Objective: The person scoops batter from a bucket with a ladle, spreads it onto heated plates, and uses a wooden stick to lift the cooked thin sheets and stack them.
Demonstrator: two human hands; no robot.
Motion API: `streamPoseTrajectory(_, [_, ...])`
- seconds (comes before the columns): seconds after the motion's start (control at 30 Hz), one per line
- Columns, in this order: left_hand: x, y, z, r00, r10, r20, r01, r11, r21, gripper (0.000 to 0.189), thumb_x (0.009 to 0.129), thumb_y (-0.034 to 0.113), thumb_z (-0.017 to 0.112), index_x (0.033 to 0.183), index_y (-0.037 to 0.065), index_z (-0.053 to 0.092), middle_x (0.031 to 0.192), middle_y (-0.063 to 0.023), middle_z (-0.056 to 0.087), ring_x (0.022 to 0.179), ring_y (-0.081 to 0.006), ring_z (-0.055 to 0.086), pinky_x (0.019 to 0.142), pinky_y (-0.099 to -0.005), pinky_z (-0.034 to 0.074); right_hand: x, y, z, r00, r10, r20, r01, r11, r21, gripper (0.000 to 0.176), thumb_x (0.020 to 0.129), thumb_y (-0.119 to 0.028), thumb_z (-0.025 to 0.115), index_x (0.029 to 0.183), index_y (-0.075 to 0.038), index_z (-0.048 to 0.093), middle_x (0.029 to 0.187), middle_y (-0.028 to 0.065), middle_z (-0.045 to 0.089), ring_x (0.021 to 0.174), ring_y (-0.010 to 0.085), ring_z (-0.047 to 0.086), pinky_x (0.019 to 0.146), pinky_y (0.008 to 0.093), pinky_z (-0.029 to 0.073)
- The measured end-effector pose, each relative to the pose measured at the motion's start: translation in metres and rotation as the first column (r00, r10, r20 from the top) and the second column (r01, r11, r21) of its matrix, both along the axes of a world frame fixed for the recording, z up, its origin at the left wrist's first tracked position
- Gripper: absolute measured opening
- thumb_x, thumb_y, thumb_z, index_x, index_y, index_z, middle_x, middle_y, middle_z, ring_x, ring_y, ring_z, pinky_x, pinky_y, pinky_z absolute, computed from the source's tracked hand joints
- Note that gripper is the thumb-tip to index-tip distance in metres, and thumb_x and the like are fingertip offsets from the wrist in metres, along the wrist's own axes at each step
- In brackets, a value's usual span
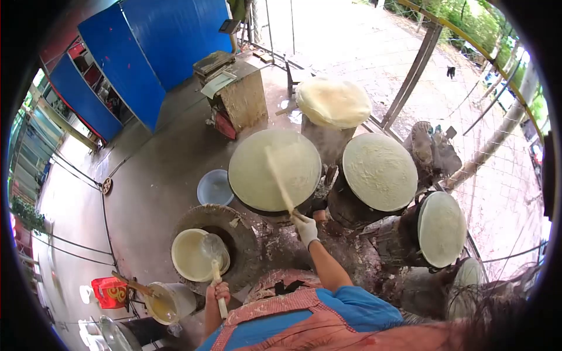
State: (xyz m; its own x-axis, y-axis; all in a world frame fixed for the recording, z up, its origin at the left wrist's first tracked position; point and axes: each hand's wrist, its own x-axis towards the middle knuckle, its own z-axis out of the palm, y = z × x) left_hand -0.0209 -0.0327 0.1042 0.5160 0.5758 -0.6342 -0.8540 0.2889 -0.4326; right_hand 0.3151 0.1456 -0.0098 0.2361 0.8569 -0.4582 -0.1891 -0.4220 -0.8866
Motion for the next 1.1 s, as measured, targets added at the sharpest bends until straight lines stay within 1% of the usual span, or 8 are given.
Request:
streamPoseTrajectory(0.07, [0.001, 0.007, 0.003, 0.997, 0.040, 0.070, -0.041, 0.999, 0.011, 0.027, 0.084, 0.018, 0.044, 0.059, 0.011, 0.036, 0.050, 0.0020, 0.034, 0.037, -0.0088, 0.035, 0.033, -0.0246, 0.029, 0.016, -0.017, 0.080, 0.922, 0.158, 0.354, -0.181, 0.983, 0.033, 0.022, 0.076, -0.010, 0.064, 0.096, -0.003, 0.066, 0.082, 0.0025, 0.065, 0.071, 0.0084, 0.056, 0.065, 0.0213, 0.044])
streamPoseTrajectory(0.2, [0.004, 0.004, 0.003, 0.999, 0.033, 0.034, -0.041, 0.966, 0.257, 0.024, 0.083, 0.016, 0.048, 0.063, 0.009, 0.038, 0.052, 0.0015, 0.034, 0.041, -0.0076, 0.034, 0.036, -0.0222, 0.031, 0.091, 0.052, 0.021, 0.899, -0.130, 0.419, 0.052, 0.980, 0.193, 0.026, 0.080, -0.028, 0.058, 0.097, -0.008, 0.065, 0.074, 0.0112, 0.064, 0.065, 0.0189, 0.060, 0.065, 0.0321, 0.047])
streamPoseTrajectory(0.3, [0.001, 0.015, -0.008, 0.997, -0.014, -0.079, 0.034, 0.964, 0.264, 0.019, 0.083, 0.013, 0.049, 0.068, 0.007, 0.040, 0.056, 0.0013, 0.035, 0.041, -0.0064, 0.032, 0.037, -0.0199, 0.030, 0.098, 0.098, 0.063, 0.394, -0.005, 0.919, -0.132, 0.989, 0.062, 0.026, 0.082, -0.033, 0.049, 0.082, -0.012, 0.064, 0.071, 0.0172, 0.060, 0.069, 0.0347, 0.059, 0.063, 0.0462, 0.045])
streamPoseTrajectory(0.5, [0.008, 0.041, -0.032, 0.896, 0.055, -0.441, 0.118, 0.928, 0.355, 0.017, 0.085, 0.012, 0.047, 0.070, 0.008, 0.039, 0.057, 0.0015, 0.034, 0.042, -0.0058, 0.032, 0.038, -0.0179, 0.030, 0.107, 0.056, 0.086, -0.004, 0.099, 0.995, -0.601, 0.795, -0.081, 0.023, 0.081, -0.037, 0.052, 0.083, -0.017, 0.063, 0.056, 0.0101, 0.058, 0.054, 0.0271, 0.059, 0.050, 0.0411, 0.045])
streamPoseTrajectory(0.6, [0.036, 0.103, -0.005, 0.888, 0.061, -0.456, 0.141, 0.908, 0.395, 0.020, 0.085, 0.015, 0.049, 0.069, 0.009, 0.038, 0.054, 0.0028, 0.033, 0.040, -0.0056, 0.033, 0.037, -0.0176, 0.030, 0.125, 0.054, 0.052, 0.152, -0.016, 0.988, -0.342, 0.937, 0.067, 0.023, 0.079, -0.038, 0.055, 0.081, -0.018, 0.063, 0.058, 0.0095, 0.059, 0.051, 0.0277, 0.058, 0.048, 0.0408, 0.045])
streamPoseTrajectory(0.8, [0.084, 0.207, -0.003, 0.843, -0.071, -0.534, 0.328, 0.854, 0.403, 0.017, 0.085, 0.006, 0.049, 0.076, 0.010, 0.036, 0.055, 0.0031, 0.034, 0.041, -0.0038, 0.032, 0.033, -0.0177, 0.028, 0.116, 0.012, 0.080, 0.071, -0.013, 0.997, -0.436, 0.899, 0.043, 0.023, 0.075, -0.038, 0.059, 0.076, -0.016, 0.064, 0.058, 0.0105, 0.057, 0.053, 0.0289, 0.058, 0.049, 0.0417, 0.045])
streamPoseTrajectory(0.97, [0.157, 0.230, 0.005, 0.548, -0.043, -0.836, 0.387, 0.899, 0.207, 0.023, 0.079, 0.002, 0.051, 0.086, 0.014, 0.032, 0.051, 0.0012, 0.031, 0.035, -0.0091, 0.031, 0.031, -0.0232, 0.028, 0.085, -0.032, 0.049, -0.040, 0.049, 0.998, -0.278, 0.959, -0.058, 0.023, 0.077, -0.038, 0.058, 0.082, -0.017, 0.064, 0.057, 0.0100, 0.056, 0.053, 0.0306, 0.057, 0.049, 0.0431, 0.045])
streamPoseTrajectory(1.1, [0.184, 0.242, -0.023, 0.828, -0.257, -0.499, 0.365, 0.922, 0.131, 0.019, 0.082, 0.007, 0.050, 0.088, 0.014, 0.034, 0.046, 0.0008, 0.029, 0.033, -0.0106, 0.029, 0.031, -0.0230, 0.028, 0.045, -0.062, 0.041, 0.107, 0.076, 0.991, -0.378, 0.925, -0.030, 0.022, 0.077, -0.036, 0.059, 0.083, -0.016, 0.064, 0.059, 0.0106, 0.056, 0.053, 0.0310, 0.057, 0.048, 0.0419, 0.045])
